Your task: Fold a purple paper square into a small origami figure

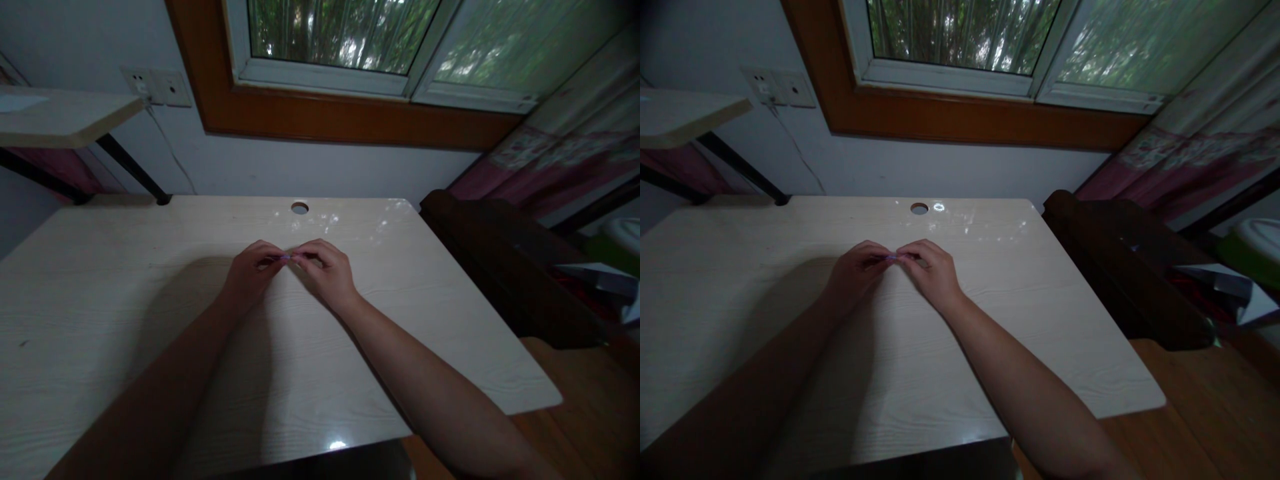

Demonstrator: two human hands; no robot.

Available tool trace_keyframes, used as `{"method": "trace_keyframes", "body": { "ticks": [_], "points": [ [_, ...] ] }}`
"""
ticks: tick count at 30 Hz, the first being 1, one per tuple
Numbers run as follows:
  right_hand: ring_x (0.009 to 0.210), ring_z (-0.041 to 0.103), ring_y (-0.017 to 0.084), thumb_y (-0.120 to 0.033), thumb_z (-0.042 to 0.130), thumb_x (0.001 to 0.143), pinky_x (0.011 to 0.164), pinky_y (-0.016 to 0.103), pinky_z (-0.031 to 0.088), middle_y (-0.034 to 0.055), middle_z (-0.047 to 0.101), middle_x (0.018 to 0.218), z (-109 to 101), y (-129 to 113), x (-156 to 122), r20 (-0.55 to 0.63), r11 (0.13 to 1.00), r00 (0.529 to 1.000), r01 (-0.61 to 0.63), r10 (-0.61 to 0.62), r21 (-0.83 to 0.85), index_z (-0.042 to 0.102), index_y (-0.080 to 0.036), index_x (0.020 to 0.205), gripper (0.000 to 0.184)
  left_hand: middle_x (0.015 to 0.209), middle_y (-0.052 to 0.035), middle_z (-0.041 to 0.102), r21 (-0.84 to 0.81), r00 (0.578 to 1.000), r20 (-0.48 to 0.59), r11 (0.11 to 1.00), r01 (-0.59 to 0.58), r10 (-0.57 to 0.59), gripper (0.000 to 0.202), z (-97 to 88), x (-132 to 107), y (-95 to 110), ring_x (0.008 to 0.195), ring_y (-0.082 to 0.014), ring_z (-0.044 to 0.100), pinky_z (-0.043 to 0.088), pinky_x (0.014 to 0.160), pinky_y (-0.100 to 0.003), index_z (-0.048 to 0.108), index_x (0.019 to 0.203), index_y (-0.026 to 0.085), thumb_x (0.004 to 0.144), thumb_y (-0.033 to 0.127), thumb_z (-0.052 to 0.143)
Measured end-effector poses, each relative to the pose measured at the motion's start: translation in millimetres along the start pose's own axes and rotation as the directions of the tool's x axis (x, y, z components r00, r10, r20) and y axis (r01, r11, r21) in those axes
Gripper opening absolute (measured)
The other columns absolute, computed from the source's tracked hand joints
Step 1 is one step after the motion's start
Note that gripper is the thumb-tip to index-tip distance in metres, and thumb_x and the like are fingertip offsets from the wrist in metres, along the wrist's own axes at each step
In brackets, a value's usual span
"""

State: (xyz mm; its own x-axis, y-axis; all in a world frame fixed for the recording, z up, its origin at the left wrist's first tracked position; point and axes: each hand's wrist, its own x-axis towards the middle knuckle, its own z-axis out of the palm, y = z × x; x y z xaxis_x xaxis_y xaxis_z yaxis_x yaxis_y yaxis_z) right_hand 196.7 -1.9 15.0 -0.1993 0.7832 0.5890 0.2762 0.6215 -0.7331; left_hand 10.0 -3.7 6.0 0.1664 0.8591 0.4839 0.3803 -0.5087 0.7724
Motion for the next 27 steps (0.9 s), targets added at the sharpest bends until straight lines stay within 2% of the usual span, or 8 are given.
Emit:
{"method": "trace_keyframes", "body": {
  "ticks": [5,8,12,14,17,21,24,27],
  "points": [
    [0.081,0.065,0.016,-0.028,0.072,0.084,0.076,0.031,0.053,0.0036,0.068,0.091,3,6,-1,-0.018,0.996,0.997,-0.070,0.071,0.059,0.071,-0.025,0.097,0.014,0.083,-0.0014,0.069,0.054,1.000,-0.009,0.998,0.020,-0.019,0.011,-2.2,0,-2,0.077,-0.0139,0.064,0.050,0.071,-0.025,0.073,0.087,0.023,0.084,0.033,0.069],
    [0.082,0.064,0.016,-0.031,0.072,0.084,0.074,0.030,0.052,0.0036,0.067,0.088,3,7,0,0.029,0.992,0.994,-0.104,0.102,0.069,0.073,-0.025,0.092,0.010,0.082,-0.0008,0.070,0.073,0.998,-0.010,0.995,0.065,-0.064,0.011,-3.0,-1,-2,0.077,-0.0146,0.065,0.049,0.071,-0.026,0.073,0.086,0.023,0.084,0.033,0.068],
    [0.083,0.063,0.017,-0.031,0.071,0.085,0.074,0.031,0.050,0.0035,0.068,0.086,3,7,0,0.076,0.991,0.991,-0.116,0.110,0.070,0.074,-0.026,0.090,0.008,0.082,-0.0002,0.072,0.016,0.984,-0.034,0.984,0.176,-0.176,0.012,-1.4,-3,-3,0.075,-0.0151,0.068,0.052,0.072,-0.027,0.070,0.087,0.023,0.082,0.034,0.070],
    [0.083,0.063,0.017,-0.031,0.070,0.085,0.075,0.031,0.050,0.0035,0.069,0.087,3,8,0,0.090,0.988,0.989,-0.127,0.119,0.090,0.075,-0.026,0.090,0.008,0.081,-0.0002,0.072,-0.037,0.974,-0.062,0.976,0.216,-0.218,0.020,-0.1,-3,-5,0.076,-0.0163,0.069,0.053,0.072,-0.028,0.066,0.092,0.022,0.078,0.034,0.074],
    [0.080,0.062,0.016,-0.032,0.070,0.085,0.075,0.030,0.049,0.0030,0.068,0.085,3,9,1,0.106,0.980,0.984,-0.158,0.146,0.121,0.075,-0.025,0.088,0.009,0.082,-0.0011,0.072,-0.118,0.969,-0.070,0.966,0.229,-0.239,0.032,1.3,-4,-7,0.079,-0.0182,0.071,0.055,0.073,-0.030,0.060,0.099,0.023,0.075,0.035,0.077],
    [0.074,0.058,0.014,-0.033,0.072,0.081,0.068,0.028,0.045,0.0017,0.064,0.079,4,12,1,0.074,0.964,0.973,-0.228,0.219,0.138,0.074,-0.022,0.082,0.011,0.084,-0.0023,0.072,-0.123,0.974,-0.054,0.970,0.210,-0.218,0.029,2.7,-4,-9,0.080,-0.0184,0.071,0.056,0.073,-0.030,0.059,0.096,0.022,0.076,0.035,0.076],
    [0.070,0.056,0.013,-0.034,0.073,0.077,0.066,0.027,0.044,0.0010,0.064,0.077,5,15,1,0.062,0.917,0.944,-0.330,0.324,0.224,0.073,-0.020,0.078,0.014,0.086,-0.0027,0.073,-0.153,0.978,-0.044,0.969,0.194,-0.202,0.028,4.2,-4,-9,0.081,-0.0179,0.071,0.057,0.075,-0.031,0.059,0.098,0.022,0.078,0.034,0.075],
    [0.067,0.056,0.013,-0.037,0.075,0.072,0.065,0.027,0.044,0.0004,0.065,0.073,6,17,2,0.095,0.820,0.887,-0.455,0.452,0.347,0.071,-0.019,0.076,0.019,0.090,-0.0038,0.073,-0.202,0.984,-0.027,0.965,0.166,-0.175,0.031,5.6,-5,-10,0.086,-0.0183,0.072,0.058,0.080,-0.034,0.058,0.106,0.023,0.080,0.033,0.073]
  ]
}}
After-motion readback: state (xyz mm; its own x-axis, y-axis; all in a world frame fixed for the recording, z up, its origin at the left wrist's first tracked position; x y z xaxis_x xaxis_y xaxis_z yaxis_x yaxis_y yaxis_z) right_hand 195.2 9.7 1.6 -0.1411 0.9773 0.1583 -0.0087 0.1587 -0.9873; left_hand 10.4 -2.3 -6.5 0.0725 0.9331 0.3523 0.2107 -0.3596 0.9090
